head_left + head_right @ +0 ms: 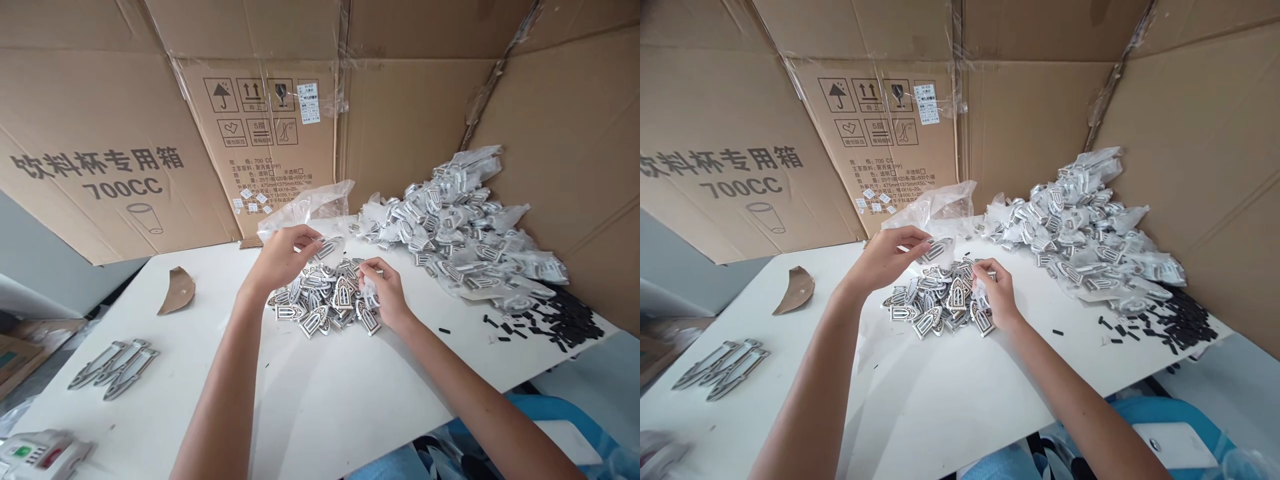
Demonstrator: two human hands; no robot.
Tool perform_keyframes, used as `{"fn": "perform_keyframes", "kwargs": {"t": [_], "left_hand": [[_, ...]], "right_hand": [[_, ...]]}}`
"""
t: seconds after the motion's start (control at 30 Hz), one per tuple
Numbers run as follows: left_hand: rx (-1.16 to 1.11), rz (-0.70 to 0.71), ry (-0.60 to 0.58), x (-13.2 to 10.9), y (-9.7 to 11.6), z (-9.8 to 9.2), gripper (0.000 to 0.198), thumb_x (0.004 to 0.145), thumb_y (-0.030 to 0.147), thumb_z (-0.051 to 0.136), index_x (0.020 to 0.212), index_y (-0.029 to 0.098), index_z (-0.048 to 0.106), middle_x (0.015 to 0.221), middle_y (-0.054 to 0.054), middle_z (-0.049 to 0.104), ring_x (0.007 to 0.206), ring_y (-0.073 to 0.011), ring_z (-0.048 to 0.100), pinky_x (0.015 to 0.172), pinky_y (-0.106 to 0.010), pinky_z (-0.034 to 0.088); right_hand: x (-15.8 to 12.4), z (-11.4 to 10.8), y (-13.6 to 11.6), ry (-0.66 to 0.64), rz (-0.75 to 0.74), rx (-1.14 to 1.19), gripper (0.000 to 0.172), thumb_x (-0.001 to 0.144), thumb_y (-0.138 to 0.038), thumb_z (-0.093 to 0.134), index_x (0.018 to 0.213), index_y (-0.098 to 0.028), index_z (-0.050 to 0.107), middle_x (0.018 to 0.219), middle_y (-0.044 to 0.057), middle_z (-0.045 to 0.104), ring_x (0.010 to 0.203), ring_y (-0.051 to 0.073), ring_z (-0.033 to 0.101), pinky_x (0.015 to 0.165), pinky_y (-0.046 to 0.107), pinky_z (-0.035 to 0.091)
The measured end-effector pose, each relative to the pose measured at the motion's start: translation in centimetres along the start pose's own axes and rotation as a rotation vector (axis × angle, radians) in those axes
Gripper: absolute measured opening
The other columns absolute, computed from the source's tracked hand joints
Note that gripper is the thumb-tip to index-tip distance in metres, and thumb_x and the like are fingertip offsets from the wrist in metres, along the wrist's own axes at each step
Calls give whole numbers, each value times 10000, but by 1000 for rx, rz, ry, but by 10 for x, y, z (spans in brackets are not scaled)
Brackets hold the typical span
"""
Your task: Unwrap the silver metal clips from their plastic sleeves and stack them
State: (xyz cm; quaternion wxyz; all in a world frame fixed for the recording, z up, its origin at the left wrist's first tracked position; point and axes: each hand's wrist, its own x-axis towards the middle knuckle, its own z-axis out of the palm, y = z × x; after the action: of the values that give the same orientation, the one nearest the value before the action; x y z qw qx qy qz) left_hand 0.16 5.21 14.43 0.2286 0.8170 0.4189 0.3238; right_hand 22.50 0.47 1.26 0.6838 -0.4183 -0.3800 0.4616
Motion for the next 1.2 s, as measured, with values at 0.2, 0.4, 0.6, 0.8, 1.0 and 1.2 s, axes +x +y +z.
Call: {"fn": "perform_keyframes", "kwargs": {"t": [0.2, 0.4, 0.6, 0.8, 1.0, 1.2], "left_hand": [[71, -64, -73, -5, -14, -17, 210, 949, 416, 704, 1009, 247, 812, 1006, -48, 845, 973, -238, 784, 881, -391, 619], [119, -160, -281, -10, -23, -31, 214, 900, 443, 715, 950, 261, 816, 999, -48, 855, 982, -245, 797, 852, -361, 622], [155, -175, -341, -11, -29, -30, 152, 832, 375, 711, 844, 277, 827, 969, -48, 859, 939, -256, 802, 820, -361, 626], [236, -227, -190, -8, -38, -26, 116, 816, 299, 710, 816, 277, 823, 945, -37, 860, 909, -264, 799, 772, -357, 623], [328, -327, 29, -3, -51, -16, 112, 862, 276, 717, 840, 245, 822, 950, -48, 859, 892, -272, 796, 781, -375, 609], [369, -297, 111, -1, -57, -10, 123, 896, 277, 720, 822, 245, 812, 989, -46, 859, 948, -277, 787, 913, -408, 596]], "right_hand": [[-1, 1, 0, 10, -17, -20, 287, 789, -442, 905, 805, -243, 699, 718, -29, 638, 571, 157, 556, 519, 290, 384], [-1, 1, 2, 11, -43, -58, 281, 802, -445, 888, 801, -241, 695, 695, -32, 622, 580, 167, 568, 545, 303, 414], [0, -1, 5, 12, -43, -57, 275, 806, -444, 893, 813, -246, 702, 701, -29, 625, 583, 169, 569, 550, 308, 412], [0, -1, 5, 19, -41, -58, 286, 799, -460, 895, 814, -254, 697, 686, -30, 618, 591, 175, 563, 554, 315, 418], [-2, -1, 4, 20, -57, -70, 259, 827, -439, 882, 821, -255, 700, 692, -31, 618, 598, 165, 570, 568, 308, 426], [-1, -1, 5, 23, -69, -93, 241, 842, -427, 867, 822, -252, 701, 685, -32, 619, 592, 161, 568, 571, 309, 421]]}}
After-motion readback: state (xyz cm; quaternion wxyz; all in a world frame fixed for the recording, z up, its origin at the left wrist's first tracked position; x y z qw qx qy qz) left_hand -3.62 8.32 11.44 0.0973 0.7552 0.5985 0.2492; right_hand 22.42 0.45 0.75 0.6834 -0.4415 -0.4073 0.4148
